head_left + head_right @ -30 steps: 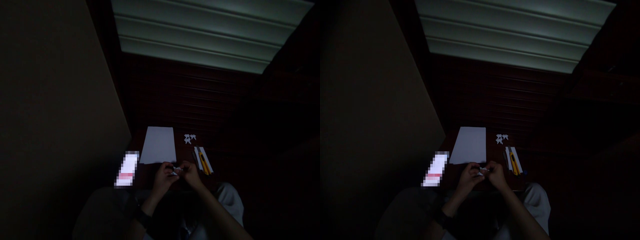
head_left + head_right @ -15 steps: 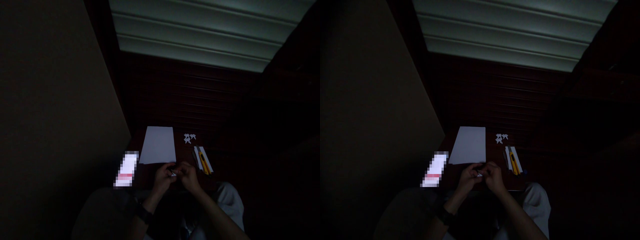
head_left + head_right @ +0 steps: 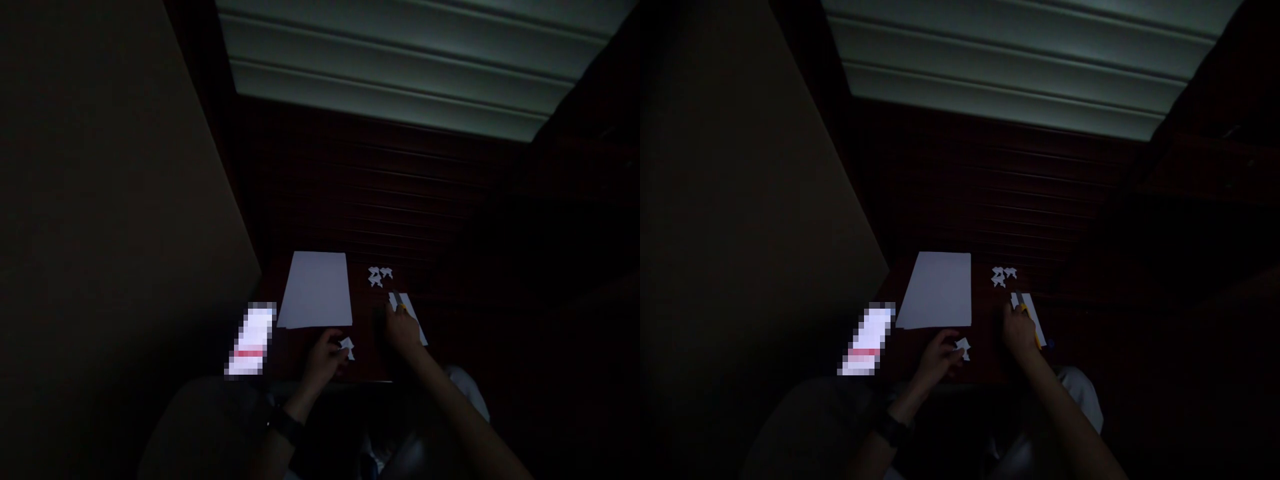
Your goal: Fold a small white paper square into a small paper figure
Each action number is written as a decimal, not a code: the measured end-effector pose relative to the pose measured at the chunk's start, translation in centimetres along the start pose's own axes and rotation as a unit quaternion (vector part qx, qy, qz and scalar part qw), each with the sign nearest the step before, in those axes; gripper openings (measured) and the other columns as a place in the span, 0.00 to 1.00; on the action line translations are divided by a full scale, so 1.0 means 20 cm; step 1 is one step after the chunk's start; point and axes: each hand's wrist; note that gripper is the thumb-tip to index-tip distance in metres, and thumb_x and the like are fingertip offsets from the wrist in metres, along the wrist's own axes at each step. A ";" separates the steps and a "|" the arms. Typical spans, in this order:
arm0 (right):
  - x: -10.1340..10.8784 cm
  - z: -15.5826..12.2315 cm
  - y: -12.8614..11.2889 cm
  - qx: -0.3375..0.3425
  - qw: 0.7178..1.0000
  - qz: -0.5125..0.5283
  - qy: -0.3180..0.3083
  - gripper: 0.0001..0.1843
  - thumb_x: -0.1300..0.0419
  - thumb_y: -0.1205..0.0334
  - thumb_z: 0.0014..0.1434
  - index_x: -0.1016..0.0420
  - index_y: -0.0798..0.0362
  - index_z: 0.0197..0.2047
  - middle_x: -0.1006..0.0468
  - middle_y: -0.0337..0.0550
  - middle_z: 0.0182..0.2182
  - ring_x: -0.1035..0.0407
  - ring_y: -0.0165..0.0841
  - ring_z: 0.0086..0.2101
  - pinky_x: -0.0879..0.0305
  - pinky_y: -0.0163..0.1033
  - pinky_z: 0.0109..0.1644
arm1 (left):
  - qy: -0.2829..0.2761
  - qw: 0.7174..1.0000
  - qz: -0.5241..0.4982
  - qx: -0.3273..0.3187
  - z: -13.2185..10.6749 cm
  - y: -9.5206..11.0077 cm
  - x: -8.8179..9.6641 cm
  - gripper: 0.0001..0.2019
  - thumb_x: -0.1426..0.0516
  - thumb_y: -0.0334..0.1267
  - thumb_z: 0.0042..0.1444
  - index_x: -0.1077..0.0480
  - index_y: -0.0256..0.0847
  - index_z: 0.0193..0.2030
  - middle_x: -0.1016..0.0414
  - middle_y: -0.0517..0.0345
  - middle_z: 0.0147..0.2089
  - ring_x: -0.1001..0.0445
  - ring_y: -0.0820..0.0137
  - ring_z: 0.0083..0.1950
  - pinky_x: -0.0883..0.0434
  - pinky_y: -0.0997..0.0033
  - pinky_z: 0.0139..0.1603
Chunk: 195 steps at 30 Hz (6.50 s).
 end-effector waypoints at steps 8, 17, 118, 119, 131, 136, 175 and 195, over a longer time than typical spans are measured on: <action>-0.01 0.06 0.00 0.083 0.988 0.120 -0.044 0.15 0.50 0.68 0.56 0.33 0.53 0.48 0.26 0.52 0.41 0.30 0.39 0.39 0.38 0.39 0.40 | 0.087 0.967 0.197 -0.139 -0.01 0.03 -0.01 0.09 0.41 0.35 0.48 0.30 0.45 0.38 0.27 0.60 0.30 0.28 0.71 0.31 0.36 0.75 0.31; -0.01 -0.08 -0.06 0.037 0.659 0.746 -0.091 0.15 0.41 0.57 0.47 0.33 0.50 0.39 0.25 0.43 0.32 0.31 0.34 0.30 0.37 0.36 0.33 | 0.136 0.884 0.368 -0.254 -0.07 0.03 -0.04 0.13 0.46 0.33 0.54 0.30 0.46 0.47 0.31 0.53 0.47 0.30 0.66 0.43 0.33 0.68 0.42; -0.25 -0.20 -0.28 0.050 0.873 0.479 0.077 0.11 0.46 0.59 0.55 0.33 0.53 0.23 0.30 0.37 0.20 0.36 0.30 0.23 0.41 0.32 0.27 | 0.081 0.825 0.430 -0.357 -0.12 -0.05 -0.03 0.17 0.50 0.25 0.56 0.30 0.44 0.48 0.27 0.53 0.47 0.32 0.64 0.46 0.32 0.57 0.48; -0.26 -0.20 -0.28 0.053 0.872 0.481 0.075 0.11 0.46 0.59 0.55 0.32 0.53 0.23 0.30 0.37 0.20 0.35 0.30 0.24 0.41 0.32 0.28 | 0.081 0.825 0.431 -0.356 -0.12 -0.04 -0.03 0.17 0.50 0.25 0.55 0.30 0.44 0.48 0.27 0.53 0.47 0.32 0.64 0.46 0.32 0.57 0.48; -0.25 -0.20 -0.28 0.054 0.876 0.470 0.092 0.12 0.46 0.58 0.55 0.33 0.53 0.23 0.30 0.37 0.20 0.36 0.30 0.23 0.41 0.32 0.28 | 0.091 0.810 0.440 -0.377 -0.12 -0.04 -0.03 0.16 0.50 0.26 0.56 0.30 0.45 0.47 0.27 0.53 0.46 0.32 0.65 0.45 0.31 0.58 0.47; -0.25 -0.20 -0.28 0.058 0.875 0.473 0.089 0.12 0.46 0.59 0.55 0.32 0.53 0.23 0.30 0.38 0.20 0.36 0.30 0.23 0.41 0.32 0.27 | 0.086 0.814 0.453 -0.354 -0.12 -0.04 -0.03 0.16 0.49 0.25 0.55 0.30 0.45 0.47 0.27 0.56 0.48 0.33 0.66 0.46 0.32 0.60 0.48; -0.26 -0.18 -0.34 0.055 0.858 0.505 0.080 0.09 0.46 0.61 0.54 0.34 0.53 0.24 0.31 0.37 0.21 0.36 0.30 0.24 0.41 0.32 0.28 | 0.086 0.817 0.448 -0.352 -0.12 -0.04 -0.03 0.13 0.49 0.26 0.55 0.28 0.43 0.42 0.27 0.53 0.43 0.33 0.63 0.45 0.33 0.57 0.46; -0.25 -0.19 -0.34 0.081 0.872 0.478 0.075 0.10 0.47 0.60 0.57 0.36 0.53 0.26 0.32 0.37 0.23 0.36 0.30 0.26 0.42 0.32 0.31 | 0.085 0.821 0.445 -0.349 -0.12 -0.05 -0.03 0.13 0.50 0.25 0.55 0.28 0.42 0.41 0.27 0.52 0.42 0.33 0.63 0.44 0.33 0.58 0.46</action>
Point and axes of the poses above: each hand's wrist, its own z-axis towards the middle knuckle, its own x-axis out of the back of the hand, y = z × x
